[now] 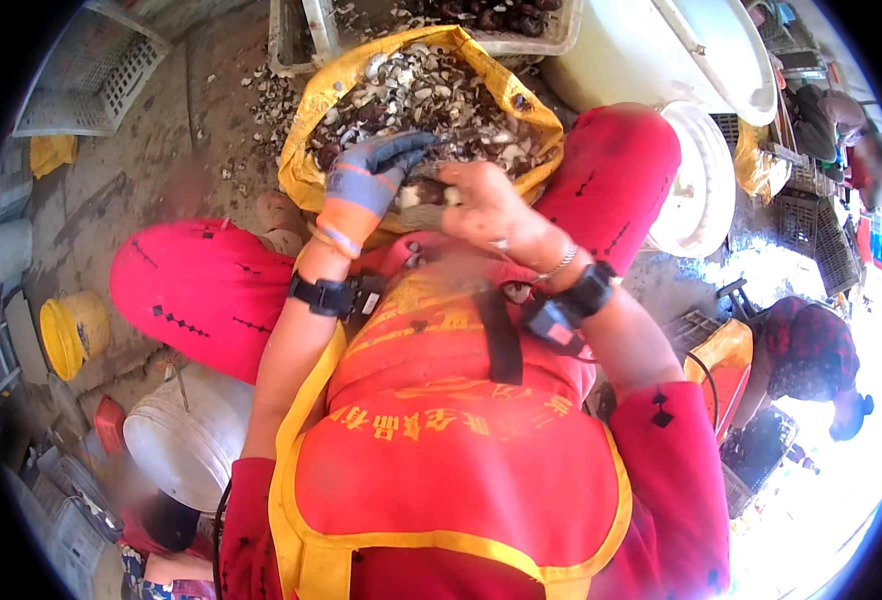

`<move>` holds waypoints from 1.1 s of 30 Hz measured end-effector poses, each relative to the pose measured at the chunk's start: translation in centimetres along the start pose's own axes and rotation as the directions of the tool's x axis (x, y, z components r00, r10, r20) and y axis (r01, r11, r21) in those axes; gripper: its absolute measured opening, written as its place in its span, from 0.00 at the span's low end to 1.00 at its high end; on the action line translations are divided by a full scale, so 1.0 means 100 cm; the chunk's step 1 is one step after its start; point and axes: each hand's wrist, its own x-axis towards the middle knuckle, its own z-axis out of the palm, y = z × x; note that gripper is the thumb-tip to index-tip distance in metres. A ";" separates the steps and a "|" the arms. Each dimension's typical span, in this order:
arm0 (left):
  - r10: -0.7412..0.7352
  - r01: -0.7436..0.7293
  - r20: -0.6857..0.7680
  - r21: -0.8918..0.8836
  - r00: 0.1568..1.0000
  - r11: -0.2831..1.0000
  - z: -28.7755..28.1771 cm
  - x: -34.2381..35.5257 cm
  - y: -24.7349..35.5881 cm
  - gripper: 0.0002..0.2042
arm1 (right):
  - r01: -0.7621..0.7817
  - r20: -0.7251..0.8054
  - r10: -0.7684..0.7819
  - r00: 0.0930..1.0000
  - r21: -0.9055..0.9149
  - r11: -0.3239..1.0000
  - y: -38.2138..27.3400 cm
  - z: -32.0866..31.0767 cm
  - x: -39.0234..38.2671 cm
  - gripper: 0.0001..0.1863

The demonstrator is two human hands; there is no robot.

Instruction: The person is peeling water chestnuts by hand using a small blade, removing the dark outer skins and placing the peeled chestnuts into a container.

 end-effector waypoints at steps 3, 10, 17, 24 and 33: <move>0.003 -0.028 -0.183 -0.131 0.983 0.991 -0.023 0.013 -0.021 0.11 | -0.362 0.018 0.413 0.910 0.516 0.776 -0.014 -0.003 0.005 0.18; 0.491 -0.443 -0.004 0.423 0.871 0.791 -0.017 0.001 0.015 0.10 | -0.201 -0.046 0.257 0.965 0.497 0.844 -0.006 -0.023 0.001 0.18; 0.623 -0.567 0.060 0.489 0.780 0.663 -0.016 -0.001 0.025 0.14 | -0.001 -0.156 0.134 0.979 0.650 0.760 -0.011 -0.018 -0.006 0.16; 0.593 -0.565 0.091 0.446 0.800 0.694 -0.021 -0.006 0.034 0.16 | 0.008 -0.165 0.077 0.983 0.463 0.886 -0.026 -0.029 -0.001 0.15; 0.489 -0.426 -0.070 0.394 0.869 0.814 -0.022 0.005 0.015 0.20 | -0.140 -0.098 0.240 0.966 0.584 0.799 -0.028 -0.024 0.009 0.25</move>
